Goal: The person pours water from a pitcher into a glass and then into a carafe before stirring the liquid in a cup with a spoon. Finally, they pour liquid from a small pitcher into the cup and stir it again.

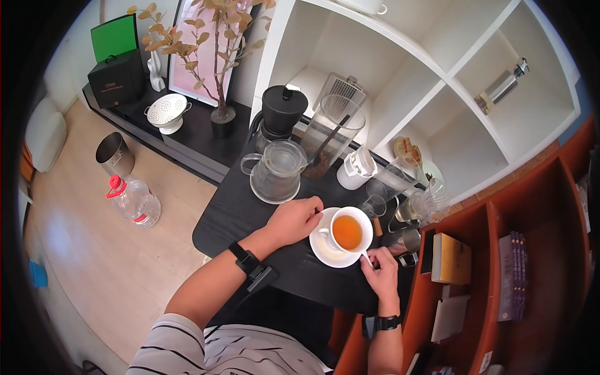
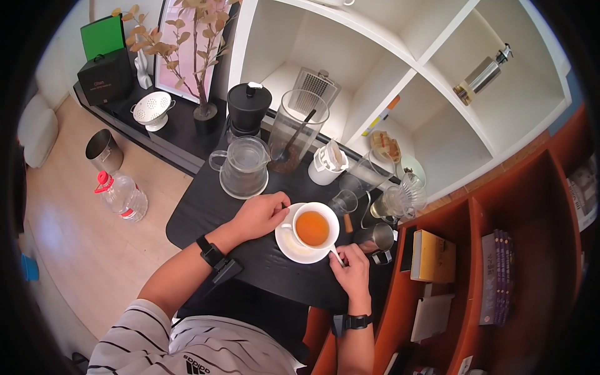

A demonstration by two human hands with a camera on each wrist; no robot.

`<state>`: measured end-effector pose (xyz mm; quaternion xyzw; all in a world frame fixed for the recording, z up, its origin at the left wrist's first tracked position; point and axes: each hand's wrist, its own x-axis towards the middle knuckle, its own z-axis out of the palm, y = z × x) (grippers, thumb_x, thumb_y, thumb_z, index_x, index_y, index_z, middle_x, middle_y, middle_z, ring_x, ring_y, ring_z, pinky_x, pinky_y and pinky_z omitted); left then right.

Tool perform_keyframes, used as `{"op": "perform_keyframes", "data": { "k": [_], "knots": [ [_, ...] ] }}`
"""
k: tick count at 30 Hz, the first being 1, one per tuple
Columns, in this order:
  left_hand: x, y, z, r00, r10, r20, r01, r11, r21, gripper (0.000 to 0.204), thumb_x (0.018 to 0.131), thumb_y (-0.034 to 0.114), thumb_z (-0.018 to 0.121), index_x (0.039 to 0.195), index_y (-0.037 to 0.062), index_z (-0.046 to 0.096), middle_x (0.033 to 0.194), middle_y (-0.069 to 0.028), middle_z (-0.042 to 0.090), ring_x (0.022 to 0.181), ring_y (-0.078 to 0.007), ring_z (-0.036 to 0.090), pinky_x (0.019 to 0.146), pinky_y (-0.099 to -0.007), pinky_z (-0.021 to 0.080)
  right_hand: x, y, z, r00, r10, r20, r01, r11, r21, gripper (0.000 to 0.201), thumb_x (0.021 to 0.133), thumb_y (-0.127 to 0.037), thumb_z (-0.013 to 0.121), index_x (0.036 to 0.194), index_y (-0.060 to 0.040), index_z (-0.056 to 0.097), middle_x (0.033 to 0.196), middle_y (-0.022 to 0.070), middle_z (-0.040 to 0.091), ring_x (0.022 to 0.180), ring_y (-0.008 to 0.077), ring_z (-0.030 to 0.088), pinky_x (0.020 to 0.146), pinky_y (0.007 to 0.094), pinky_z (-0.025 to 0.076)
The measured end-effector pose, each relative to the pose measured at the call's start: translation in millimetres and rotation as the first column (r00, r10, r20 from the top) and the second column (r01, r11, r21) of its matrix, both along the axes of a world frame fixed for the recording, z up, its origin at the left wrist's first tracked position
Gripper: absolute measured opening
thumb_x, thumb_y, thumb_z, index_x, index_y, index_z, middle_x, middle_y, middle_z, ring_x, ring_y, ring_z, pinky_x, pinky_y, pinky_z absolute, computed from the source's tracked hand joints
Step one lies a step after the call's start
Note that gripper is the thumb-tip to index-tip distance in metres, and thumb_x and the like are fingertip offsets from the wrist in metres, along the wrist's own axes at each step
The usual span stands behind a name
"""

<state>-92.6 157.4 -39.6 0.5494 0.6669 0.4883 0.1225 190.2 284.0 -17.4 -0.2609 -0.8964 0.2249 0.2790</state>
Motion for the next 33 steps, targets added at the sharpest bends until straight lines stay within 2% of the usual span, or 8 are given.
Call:
{"op": "perform_keyframes", "data": {
  "k": [17,18,19,28,29,31,33],
  "knots": [
    [1,-2,7,1.000,-0.013,0.012,0.014,0.998,-0.064,0.015,0.099,0.017,0.070,0.109,0.0059,0.066,0.074,-0.0094,0.066,0.067,-0.0287,0.065,0.062,-0.0418,0.049,-1,2,4,1.000,-0.007,0.013,0.007,1.000,-0.016,0.013,0.083,-0.004,0.082,0.089,-0.0031,0.071,0.074,0.0067,0.055,0.062,0.0223,0.056,0.057,0.0349,0.045],
    [2,-2,8,1.000,0.001,0.015,0.000,0.999,-0.051,0.015,0.099,0.016,0.070,0.109,0.0057,0.067,0.074,-0.0094,0.066,0.066,-0.0282,0.065,0.062,-0.0410,0.050,-1,2,4,1.000,-0.004,0.013,0.004,1.000,-0.018,0.013,0.083,-0.004,0.082,0.089,-0.0033,0.071,0.074,0.0066,0.055,0.062,0.0223,0.056,0.057,0.0348,0.045],
    [3,-1,8,1.000,0.014,0.019,-0.013,0.999,-0.038,0.015,0.099,0.015,0.070,0.110,0.0055,0.067,0.075,-0.0094,0.066,0.066,-0.0277,0.066,0.062,-0.0402,0.050,0,2,4,1.000,0.003,0.011,-0.003,1.000,-0.019,0.013,0.083,-0.002,0.081,0.090,-0.0019,0.070,0.075,0.0057,0.054,0.063,0.0187,0.054,0.058,0.0326,0.043],
    [3,0,12,0.999,0.008,0.042,-0.003,0.994,-0.112,0.016,0.099,0.014,0.070,0.111,0.0035,0.068,0.074,-0.0086,0.066,0.063,-0.0225,0.064,0.061,-0.0358,0.051,1,4,2,1.000,-0.005,-0.009,0.005,1.000,-0.018,0.013,0.084,-0.004,0.082,0.090,-0.0014,0.070,0.076,0.0066,0.056,0.063,0.0202,0.056,0.058,0.0329,0.045],
    [4,0,13,0.999,-0.002,0.034,0.006,0.993,-0.115,0.016,0.099,0.014,0.070,0.111,0.0035,0.068,0.074,-0.0086,0.066,0.063,-0.0225,0.064,0.061,-0.0358,0.051,2,4,2,1.000,0.004,-0.009,-0.004,1.000,-0.007,0.013,0.085,-0.004,0.082,0.091,-0.0012,0.070,0.076,0.0068,0.057,0.063,0.0205,0.057,0.058,0.0331,0.045],
    [5,0,17,0.998,0.008,0.063,0.001,0.990,-0.141,0.014,0.098,0.015,0.070,0.109,0.0057,0.067,0.075,-0.0092,0.067,0.068,-0.0288,0.067,0.064,-0.0409,0.052,3,5,1,1.000,0.001,-0.016,-0.001,1.000,-0.006,0.014,0.085,-0.005,0.082,0.091,-0.0012,0.070,0.077,0.0069,0.058,0.063,0.0208,0.058,0.058,0.0336,0.046],
    [6,0,15,0.998,0.003,0.063,0.005,0.992,-0.128,0.014,0.098,0.014,0.070,0.109,0.0056,0.068,0.075,-0.0089,0.066,0.067,-0.0278,0.067,0.063,-0.0403,0.052,3,5,3,1.000,0.000,-0.024,0.000,1.000,-0.002,0.014,0.085,-0.005,0.082,0.091,-0.0012,0.070,0.077,0.0070,0.058,0.064,0.0211,0.058,0.059,0.0340,0.046]
  ]
}}
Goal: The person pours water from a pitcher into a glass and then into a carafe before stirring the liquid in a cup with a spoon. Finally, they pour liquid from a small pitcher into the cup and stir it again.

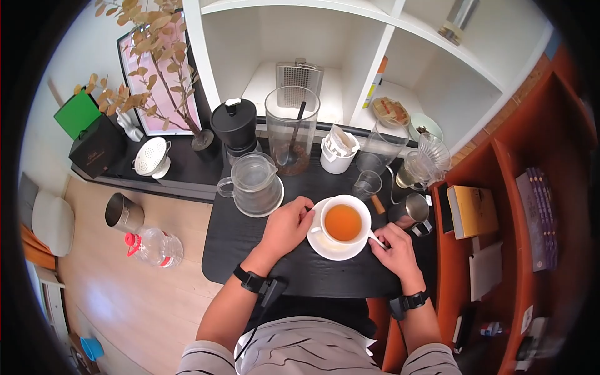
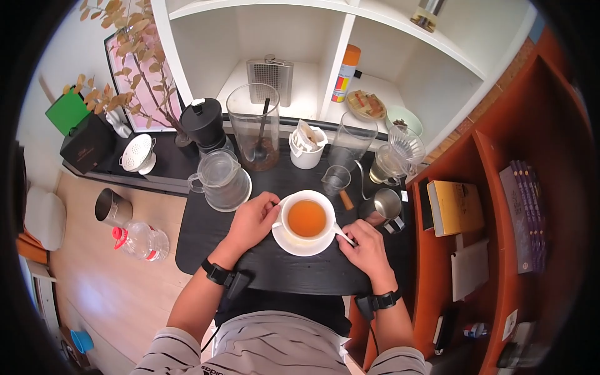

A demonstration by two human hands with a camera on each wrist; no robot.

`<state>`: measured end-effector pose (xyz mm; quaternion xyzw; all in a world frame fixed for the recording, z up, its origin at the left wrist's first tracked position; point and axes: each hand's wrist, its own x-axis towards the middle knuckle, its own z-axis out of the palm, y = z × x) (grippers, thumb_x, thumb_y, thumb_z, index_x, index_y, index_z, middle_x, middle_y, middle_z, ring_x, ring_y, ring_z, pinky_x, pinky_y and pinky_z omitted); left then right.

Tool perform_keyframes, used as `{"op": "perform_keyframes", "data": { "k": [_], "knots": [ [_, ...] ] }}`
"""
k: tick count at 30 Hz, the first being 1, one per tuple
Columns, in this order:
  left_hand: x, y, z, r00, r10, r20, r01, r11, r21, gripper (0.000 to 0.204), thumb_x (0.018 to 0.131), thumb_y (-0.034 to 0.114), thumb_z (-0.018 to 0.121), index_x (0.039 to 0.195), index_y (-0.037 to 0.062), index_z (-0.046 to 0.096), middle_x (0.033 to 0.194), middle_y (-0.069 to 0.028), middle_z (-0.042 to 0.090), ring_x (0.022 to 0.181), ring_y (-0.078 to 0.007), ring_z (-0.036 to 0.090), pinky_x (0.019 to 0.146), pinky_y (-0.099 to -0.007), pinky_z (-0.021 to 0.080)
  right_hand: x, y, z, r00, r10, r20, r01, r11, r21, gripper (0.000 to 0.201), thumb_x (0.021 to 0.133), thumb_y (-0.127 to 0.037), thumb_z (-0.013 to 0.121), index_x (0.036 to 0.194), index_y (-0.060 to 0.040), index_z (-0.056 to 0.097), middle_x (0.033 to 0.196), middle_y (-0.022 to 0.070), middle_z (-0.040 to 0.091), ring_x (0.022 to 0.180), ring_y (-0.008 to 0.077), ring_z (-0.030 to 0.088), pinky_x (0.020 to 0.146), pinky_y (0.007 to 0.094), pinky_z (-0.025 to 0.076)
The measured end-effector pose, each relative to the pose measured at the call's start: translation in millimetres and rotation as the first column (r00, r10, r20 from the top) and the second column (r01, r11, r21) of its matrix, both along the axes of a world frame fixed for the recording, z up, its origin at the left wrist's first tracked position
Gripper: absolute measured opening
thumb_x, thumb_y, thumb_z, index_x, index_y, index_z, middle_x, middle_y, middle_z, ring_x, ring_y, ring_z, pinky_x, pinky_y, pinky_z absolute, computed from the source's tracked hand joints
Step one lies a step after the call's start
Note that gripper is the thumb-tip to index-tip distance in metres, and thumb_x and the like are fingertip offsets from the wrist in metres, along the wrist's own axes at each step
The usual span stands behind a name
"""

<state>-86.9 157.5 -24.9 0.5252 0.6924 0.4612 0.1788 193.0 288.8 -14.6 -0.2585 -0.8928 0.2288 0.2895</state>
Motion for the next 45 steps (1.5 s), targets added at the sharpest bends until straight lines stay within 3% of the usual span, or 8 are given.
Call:
{"op": "perform_keyframes", "data": {
  "k": [2,5,7,13,23,25,37,45],
  "knots": [
    [-0.8,1.1,-2.3,1.000,-0.002,0.003,0.002,1.000,0.009,0.013,0.098,0.014,0.070,0.108,0.0055,0.068,0.075,-0.0085,0.066,0.065,-0.0268,0.066,0.062,-0.0397,0.051,-0.1,-1.3,4.1,1.000,0.004,0.029,-0.003,1.000,-0.014,0.013,0.084,-0.008,0.082,0.090,-0.0041,0.070,0.078,0.0086,0.060,0.068,0.0266,0.064,0.062,0.0385,0.051],
    [-0.3,0.7,-4.6,1.000,-0.009,0.013,0.009,1.000,0.001,0.013,0.098,0.013,0.071,0.108,0.0053,0.068,0.074,-0.0083,0.066,0.063,-0.0253,0.065,0.061,-0.0388,0.051,1.0,-1.5,2.5,1.000,0.003,0.018,-0.003,1.000,-0.010,0.013,0.084,-0.008,0.082,0.091,-0.0043,0.071,0.079,0.0083,0.060,0.069,0.0266,0.064,0.063,0.0384,0.051],
    [-1.3,1.4,-4.7,1.000,-0.006,-0.004,0.006,1.000,0.007,0.016,0.100,0.013,0.072,0.111,0.0013,0.069,0.074,-0.0064,0.065,0.062,-0.0141,0.061,0.060,-0.0299,0.050,1.8,-1.8,3.4,1.000,-0.005,0.016,0.005,1.000,-0.016,0.013,0.085,-0.008,0.082,0.091,-0.0044,0.070,0.079,0.0081,0.060,0.069,0.0268,0.063,0.063,0.0385,0.050],
    [-1.0,1.8,-4.6,1.000,-0.010,0.005,0.010,1.000,-0.003,0.016,0.101,0.012,0.072,0.111,0.0002,0.069,0.075,-0.0056,0.065,0.063,-0.0115,0.059,0.061,-0.0291,0.050,2.7,-3.0,5.9,1.000,-0.009,0.011,0.009,0.999,-0.041,0.014,0.086,-0.009,0.081,0.091,-0.0048,0.069,0.080,0.0081,0.060,0.070,0.0275,0.063,0.063,0.0387,0.051],
    [0.0,2.8,-7.7,1.000,0.006,0.001,-0.006,1.000,-0.007,0.016,0.102,0.012,0.071,0.111,-0.0005,0.069,0.075,-0.0043,0.066,0.063,-0.0104,0.059,0.062,-0.0279,0.050,4.1,-3.4,6.8,1.000,-0.006,0.024,0.007,0.999,-0.032,0.015,0.087,-0.011,0.081,0.093,-0.0049,0.069,0.082,0.0085,0.061,0.072,0.0294,0.064,0.065,0.0401,0.052],
    [0.2,3.2,-7.9,1.000,0.012,0.024,-0.012,1.000,0.012,0.014,0.097,0.011,0.073,0.108,0.0031,0.069,0.075,-0.0086,0.066,0.061,-0.0220,0.063,0.060,-0.0363,0.051,4.1,-3.4,7.2,1.000,-0.004,0.027,0.005,0.999,-0.033,0.015,0.087,-0.011,0.081,0.093,-0.0049,0.069,0.082,0.0086,0.061,0.072,0.0295,0.064,0.065,0.0402,0.052],
    [1.3,0.4,-4.0,1.000,-0.020,0.023,0.020,0.999,-0.026,0.028,0.095,0.011,0.077,0.121,0.0037,0.072,0.075,-0.0072,0.067,0.061,-0.0202,0.062,0.060,-0.0343,0.051,2.2,-8.6,4.3,0.999,-0.041,0.012,0.041,0.999,-0.014,0.015,0.086,-0.011,0.082,0.093,-0.0053,0.070,0.083,0.0086,0.063,0.075,0.0298,0.066,0.066,0.0410,0.054],
    [1.0,0.2,-3.8,0.999,-0.021,0.034,0.022,0.999,-0.035,0.029,0.094,0.011,0.077,0.122,0.0037,0.073,0.075,-0.0077,0.067,0.061,-0.0203,0.063,0.060,-0.0340,0.051,2.3,-8.6,4.8,0.998,-0.057,0.002,0.057,0.998,-0.022,0.015,0.085,-0.009,0.083,0.092,-0.0046,0.070,0.083,0.0085,0.063,0.076,0.0282,0.067,0.066,0.0397,0.054]
  ]
}}
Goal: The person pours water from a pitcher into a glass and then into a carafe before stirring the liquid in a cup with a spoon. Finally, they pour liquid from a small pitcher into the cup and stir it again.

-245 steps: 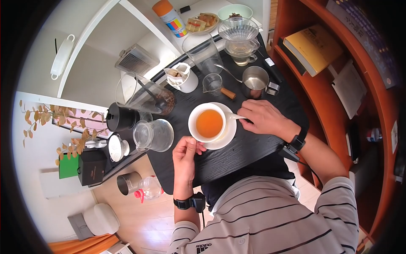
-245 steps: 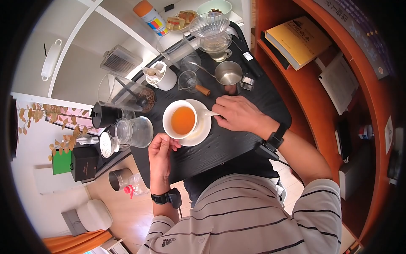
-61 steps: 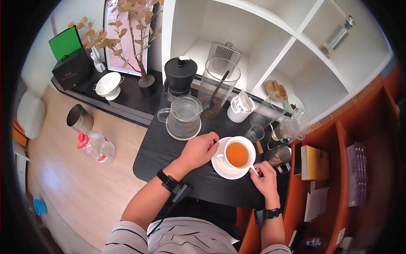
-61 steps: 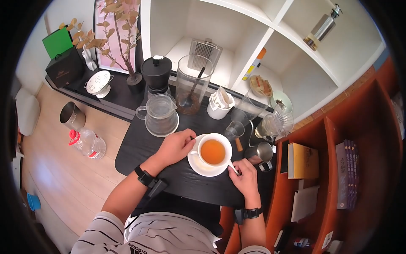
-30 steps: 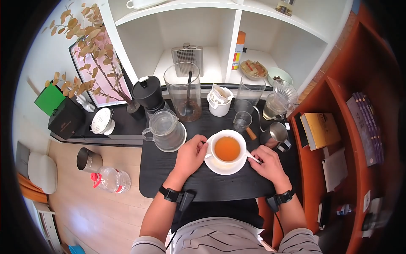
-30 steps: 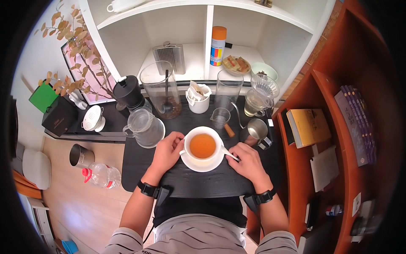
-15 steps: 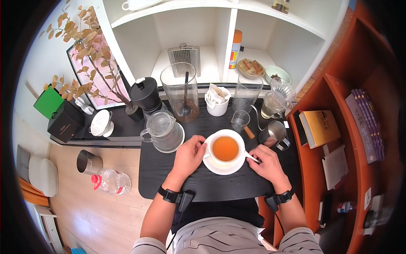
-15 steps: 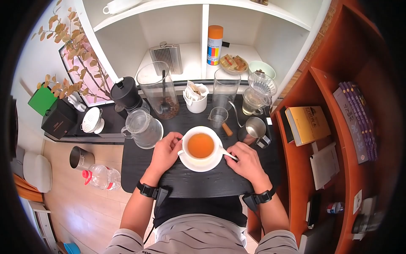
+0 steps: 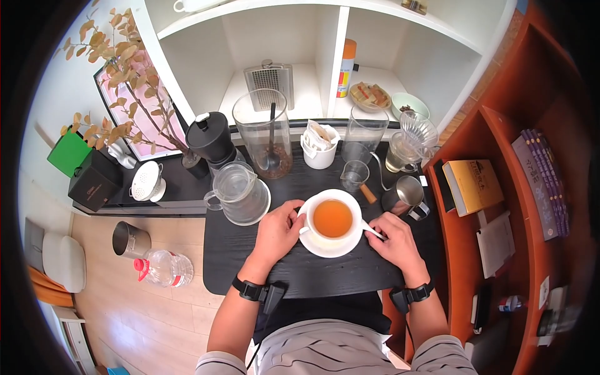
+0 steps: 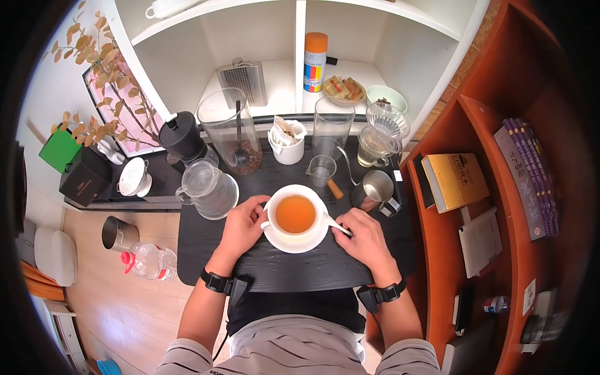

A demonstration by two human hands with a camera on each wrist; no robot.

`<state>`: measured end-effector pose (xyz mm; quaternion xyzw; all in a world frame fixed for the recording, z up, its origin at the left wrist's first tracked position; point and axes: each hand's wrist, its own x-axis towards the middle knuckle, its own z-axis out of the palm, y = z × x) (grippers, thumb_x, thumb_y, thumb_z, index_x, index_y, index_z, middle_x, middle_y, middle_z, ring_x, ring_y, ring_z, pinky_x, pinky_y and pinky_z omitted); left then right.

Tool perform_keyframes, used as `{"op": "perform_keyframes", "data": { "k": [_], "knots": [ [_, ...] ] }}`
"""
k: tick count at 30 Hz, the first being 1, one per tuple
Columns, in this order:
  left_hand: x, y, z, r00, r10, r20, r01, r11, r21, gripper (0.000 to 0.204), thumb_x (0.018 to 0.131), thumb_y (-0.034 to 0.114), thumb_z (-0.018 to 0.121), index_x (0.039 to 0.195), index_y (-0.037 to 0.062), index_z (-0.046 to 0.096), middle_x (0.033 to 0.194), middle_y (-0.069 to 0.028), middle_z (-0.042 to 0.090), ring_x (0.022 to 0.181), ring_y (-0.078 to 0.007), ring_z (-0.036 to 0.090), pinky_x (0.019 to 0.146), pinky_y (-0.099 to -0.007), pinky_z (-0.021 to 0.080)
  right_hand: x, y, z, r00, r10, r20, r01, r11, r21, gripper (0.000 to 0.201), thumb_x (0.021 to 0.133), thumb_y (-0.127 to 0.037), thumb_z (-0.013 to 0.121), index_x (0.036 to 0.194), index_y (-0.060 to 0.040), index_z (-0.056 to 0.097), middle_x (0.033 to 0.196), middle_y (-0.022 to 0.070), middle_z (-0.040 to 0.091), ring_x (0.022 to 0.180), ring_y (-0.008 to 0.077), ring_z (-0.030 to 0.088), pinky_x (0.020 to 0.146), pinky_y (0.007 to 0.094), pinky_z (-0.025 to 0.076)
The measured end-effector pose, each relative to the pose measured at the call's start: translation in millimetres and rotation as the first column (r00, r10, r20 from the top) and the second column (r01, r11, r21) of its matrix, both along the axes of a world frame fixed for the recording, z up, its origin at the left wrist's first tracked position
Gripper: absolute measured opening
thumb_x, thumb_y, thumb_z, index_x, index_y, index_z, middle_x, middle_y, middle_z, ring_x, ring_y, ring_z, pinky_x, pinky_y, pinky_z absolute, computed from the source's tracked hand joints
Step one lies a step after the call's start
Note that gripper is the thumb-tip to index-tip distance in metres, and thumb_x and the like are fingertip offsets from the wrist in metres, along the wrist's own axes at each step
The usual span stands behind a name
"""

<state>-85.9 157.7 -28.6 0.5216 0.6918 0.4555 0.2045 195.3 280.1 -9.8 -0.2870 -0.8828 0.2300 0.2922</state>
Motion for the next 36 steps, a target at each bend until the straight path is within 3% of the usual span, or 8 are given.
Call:
{"op": "perform_keyframes", "data": {
  "k": [26,36],
  "knots": [
    [-3,-2,12,0.999,-0.045,0.007,0.046,0.996,-0.073,0.032,0.095,0.006,0.074,0.126,0.0017,0.074,0.075,-0.0084,0.065,0.063,-0.0168,0.061,0.064,-0.0330,0.053,6,-1,-3,0.998,0.034,-0.045,-0.034,0.999,0.005,0.017,0.083,-0.010,0.084,0.094,-0.0059,0.072,0.082,0.0076,0.062,0.076,0.0294,0.066,0.067,0.0412,0.053],
    [-14,6,28,0.984,-0.176,-0.007,0.172,0.968,-0.182,0.033,0.095,0.008,0.072,0.127,0.0016,0.071,0.079,-0.0140,0.070,0.066,-0.0228,0.068,0.066,-0.0356,0.055,6,-1,2,0.999,0.004,-0.046,-0.008,0.996,-0.091,0.017,0.085,-0.013,0.085,0.093,-0.0060,0.072,0.081,0.0065,0.061,0.071,0.0257,0.065,0.064,0.0384,0.052]
  ]
}}
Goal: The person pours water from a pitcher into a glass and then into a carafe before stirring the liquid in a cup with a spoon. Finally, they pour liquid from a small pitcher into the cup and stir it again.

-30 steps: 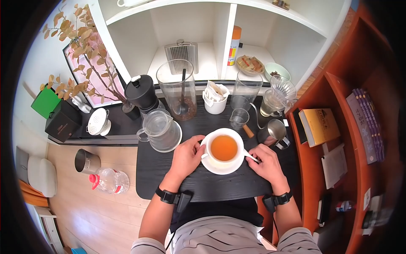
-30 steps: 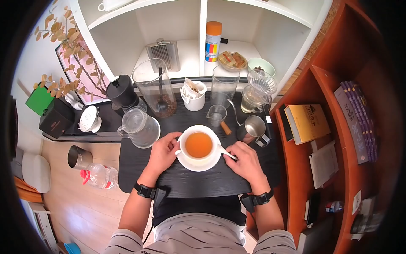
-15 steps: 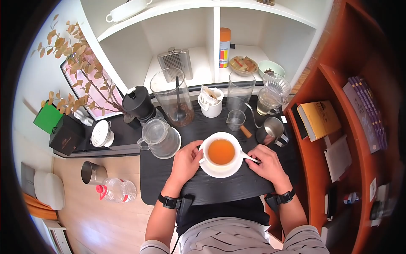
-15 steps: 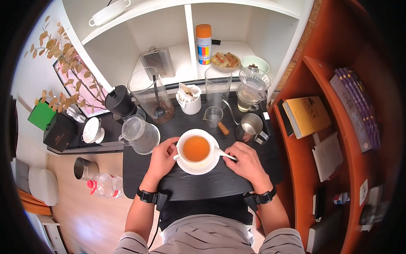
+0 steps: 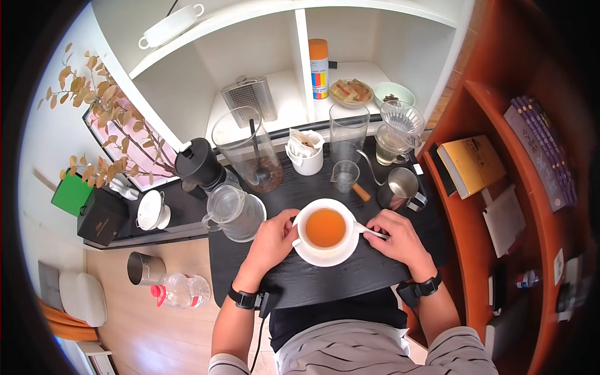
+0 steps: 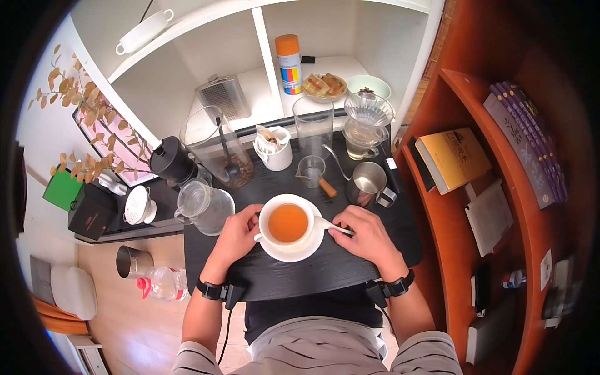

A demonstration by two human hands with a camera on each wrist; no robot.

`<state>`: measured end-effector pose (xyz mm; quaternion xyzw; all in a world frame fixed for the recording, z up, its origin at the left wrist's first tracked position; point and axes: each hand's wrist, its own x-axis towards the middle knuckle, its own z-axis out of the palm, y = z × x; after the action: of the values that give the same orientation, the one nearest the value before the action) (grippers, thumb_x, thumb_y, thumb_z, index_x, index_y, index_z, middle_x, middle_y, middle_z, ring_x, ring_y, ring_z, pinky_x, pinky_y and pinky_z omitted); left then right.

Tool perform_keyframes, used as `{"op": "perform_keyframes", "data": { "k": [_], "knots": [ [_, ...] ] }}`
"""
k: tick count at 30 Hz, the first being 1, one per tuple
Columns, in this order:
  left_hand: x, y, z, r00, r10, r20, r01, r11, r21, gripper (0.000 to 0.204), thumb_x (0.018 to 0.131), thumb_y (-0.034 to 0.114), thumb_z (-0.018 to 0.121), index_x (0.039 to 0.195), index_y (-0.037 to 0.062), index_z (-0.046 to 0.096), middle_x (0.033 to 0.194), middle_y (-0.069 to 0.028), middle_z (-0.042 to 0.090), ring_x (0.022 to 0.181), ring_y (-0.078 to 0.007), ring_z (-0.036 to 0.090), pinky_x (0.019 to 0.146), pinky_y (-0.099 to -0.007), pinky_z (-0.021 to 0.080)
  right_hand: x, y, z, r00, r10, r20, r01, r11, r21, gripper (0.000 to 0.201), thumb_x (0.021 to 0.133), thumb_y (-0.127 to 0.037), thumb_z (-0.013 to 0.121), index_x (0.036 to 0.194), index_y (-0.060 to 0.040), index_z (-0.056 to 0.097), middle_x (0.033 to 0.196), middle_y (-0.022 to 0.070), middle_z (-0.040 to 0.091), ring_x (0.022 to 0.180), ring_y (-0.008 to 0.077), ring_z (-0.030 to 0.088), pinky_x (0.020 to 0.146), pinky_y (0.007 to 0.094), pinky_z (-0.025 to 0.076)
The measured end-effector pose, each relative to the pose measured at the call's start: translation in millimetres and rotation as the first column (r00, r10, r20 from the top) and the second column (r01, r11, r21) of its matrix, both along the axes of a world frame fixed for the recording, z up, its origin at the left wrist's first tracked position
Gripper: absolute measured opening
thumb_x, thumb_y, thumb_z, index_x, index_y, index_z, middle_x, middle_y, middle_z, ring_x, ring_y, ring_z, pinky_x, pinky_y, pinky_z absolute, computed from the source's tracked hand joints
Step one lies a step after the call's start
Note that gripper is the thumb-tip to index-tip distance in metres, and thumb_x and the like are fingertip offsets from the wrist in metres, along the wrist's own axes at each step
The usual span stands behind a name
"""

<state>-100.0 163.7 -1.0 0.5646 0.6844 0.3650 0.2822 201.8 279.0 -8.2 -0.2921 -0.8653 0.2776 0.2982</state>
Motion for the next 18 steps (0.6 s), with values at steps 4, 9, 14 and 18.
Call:
{"op": "perform_keyframes", "data": {
  "k": [4,9,14,18],
  "knots": [
    [2,2,0,1.000,0.007,0.020,-0.007,1.000,0.000,0.032,0.096,0.010,0.072,0.127,0.0037,0.072,0.078,-0.0138,0.069,0.065,-0.0243,0.068,0.065,-0.0360,0.054,1,1,-2,1.000,-0.018,0.000,0.018,0.999,-0.042,0.016,0.086,-0.014,0.084,0.094,-0.0059,0.073,0.080,0.0058,0.061,0.068,0.0242,0.063,0.061,0.0374,0.051],
    [6,-1,-16,0.998,0.061,-0.017,-0.059,0.995,0.083,0.031,0.096,0.011,0.072,0.126,0.0058,0.073,0.077,-0.0132,0.068,0.064,-0.0265,0.066,0.063,-0.0377,0.052,0,1,0,1.000,-0.025,-0.005,0.025,0.996,-0.084,0.015,0.087,-0.013,0.084,0.094,-0.0053,0.073,0.079,0.0047,0.059,0.065,0.0197,0.060,0.059,0.0346,0.049],
    [9,-2,-11,0.997,0.072,-0.014,-0.070,0.993,0.098,0.029,0.096,0.011,0.072,0.125,0.0068,0.073,0.078,-0.0136,0.068,0.065,-0.0277,0.066,0.063,-0.0384,0.052,0,1,-1,1.000,-0.027,-0.013,0.026,0.994,-0.105,0.014,0.088,-0.011,0.083,0.094,-0.0047,0.073,0.079,0.0043,0.059,0.065,0.0183,0.057,0.059,0.0339,0.048],
    [9,-2,-14,0.997,0.076,-0.005,-0.075,0.990,0.117,0.029,0.096,0.010,0.071,0.125,0.0069,0.073,0.079,-0.0139,0.068,0.065,-0.0288,0.065,0.063,-0.0390,0.052,0,1,0,0.999,-0.029,-0.019,0.027,0.993,-0.111,0.013,0.088,-0.010,0.082,0.094,-0.0046,0.072,0.079,0.0045,0.059,0.065,0.0183,0.057,0.060,0.0340,0.048]
  ]
}}
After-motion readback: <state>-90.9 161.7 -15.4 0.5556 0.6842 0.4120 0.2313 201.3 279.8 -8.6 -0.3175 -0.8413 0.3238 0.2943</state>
